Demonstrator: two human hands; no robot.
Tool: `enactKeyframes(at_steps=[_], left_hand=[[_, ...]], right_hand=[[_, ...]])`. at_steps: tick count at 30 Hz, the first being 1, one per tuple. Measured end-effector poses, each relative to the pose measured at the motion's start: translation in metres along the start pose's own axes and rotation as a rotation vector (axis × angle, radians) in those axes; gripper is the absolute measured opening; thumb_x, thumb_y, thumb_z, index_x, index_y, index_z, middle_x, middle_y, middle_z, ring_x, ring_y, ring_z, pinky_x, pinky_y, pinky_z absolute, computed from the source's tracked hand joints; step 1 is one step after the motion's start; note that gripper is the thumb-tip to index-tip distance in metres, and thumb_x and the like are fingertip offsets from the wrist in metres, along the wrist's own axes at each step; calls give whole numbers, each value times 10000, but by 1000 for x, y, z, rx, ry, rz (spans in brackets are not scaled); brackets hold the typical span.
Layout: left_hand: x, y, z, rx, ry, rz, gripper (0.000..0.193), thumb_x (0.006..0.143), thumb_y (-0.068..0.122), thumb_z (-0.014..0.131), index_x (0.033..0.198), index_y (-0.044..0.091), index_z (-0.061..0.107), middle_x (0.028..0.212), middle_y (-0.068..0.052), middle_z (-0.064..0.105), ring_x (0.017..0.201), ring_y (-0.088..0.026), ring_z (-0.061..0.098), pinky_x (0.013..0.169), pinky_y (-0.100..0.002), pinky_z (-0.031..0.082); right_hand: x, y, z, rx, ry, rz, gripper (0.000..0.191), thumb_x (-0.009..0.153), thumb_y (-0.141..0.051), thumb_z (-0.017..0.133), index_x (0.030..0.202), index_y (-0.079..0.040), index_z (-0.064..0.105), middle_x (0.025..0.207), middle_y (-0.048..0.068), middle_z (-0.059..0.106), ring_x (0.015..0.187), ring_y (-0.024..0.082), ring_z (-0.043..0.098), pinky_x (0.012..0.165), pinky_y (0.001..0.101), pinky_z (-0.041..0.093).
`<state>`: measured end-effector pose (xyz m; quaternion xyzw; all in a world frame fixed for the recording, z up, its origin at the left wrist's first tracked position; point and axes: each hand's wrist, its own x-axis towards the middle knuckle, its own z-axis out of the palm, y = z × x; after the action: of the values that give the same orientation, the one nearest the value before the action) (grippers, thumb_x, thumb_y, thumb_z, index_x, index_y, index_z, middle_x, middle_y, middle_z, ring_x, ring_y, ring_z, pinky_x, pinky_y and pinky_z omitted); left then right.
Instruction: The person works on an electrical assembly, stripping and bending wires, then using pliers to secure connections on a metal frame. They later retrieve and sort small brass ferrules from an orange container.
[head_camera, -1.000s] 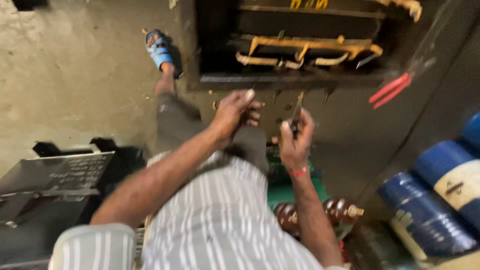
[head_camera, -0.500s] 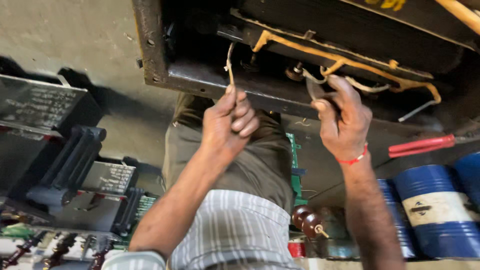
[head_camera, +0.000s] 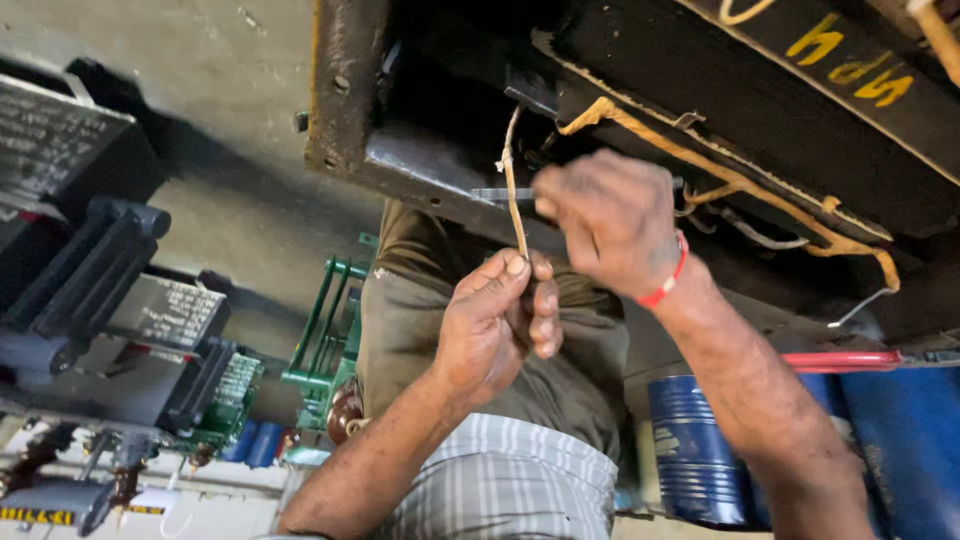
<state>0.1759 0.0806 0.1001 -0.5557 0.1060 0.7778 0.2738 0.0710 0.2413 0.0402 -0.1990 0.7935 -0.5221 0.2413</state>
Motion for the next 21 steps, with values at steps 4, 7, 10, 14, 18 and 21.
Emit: enactKeyframes(at_steps=[4,7,10,14,18,21], left_hand=[[2,-1,-11,6,43,15,209,1084,225,558,1069,21,598,805,-62,592,650,-144,525,575,-304,445],[3,-3,-17,13,60,28,221,1069,224,569,1034,7,598,782,-62,584,631,-141,509,561,-300,436],[5,-4,-20,-5,95,29,182,1056,190,575,1022,13,601,754,-52,573,592,-137,490,524,-297,414],[4,3,-19,-21,99,15,173,1061,190,566,984,36,581,712,-56,566,565,-149,491,511,-313,411],[1,15,-23,29,94,108,203,1069,205,561,1004,16,593,742,-56,563,589,-136,478,539,-304,403],[4,16,-28,44,107,39,200,1041,212,562,986,23,595,737,-58,565,585,-144,483,535,-306,412]], right_hand=[[-8,-16,2,-198,37,-49,218,780,-12,676,981,-91,707,860,60,673,784,260,670,775,405,593],[-11,-4,9,-289,-43,80,89,844,-40,761,882,-100,706,746,56,637,715,275,647,636,428,490],[-18,-2,13,-268,-58,50,127,771,-51,764,890,-81,731,726,90,619,688,288,638,625,435,504],[-29,-10,19,-185,83,-78,182,809,-46,738,980,-98,700,860,45,668,828,264,694,785,405,601],[-25,-4,32,44,133,17,223,798,-7,697,1011,-72,696,880,59,675,842,283,699,749,395,568],[-18,0,40,-52,161,78,201,816,17,697,999,-65,705,848,69,667,774,282,672,700,393,543]])
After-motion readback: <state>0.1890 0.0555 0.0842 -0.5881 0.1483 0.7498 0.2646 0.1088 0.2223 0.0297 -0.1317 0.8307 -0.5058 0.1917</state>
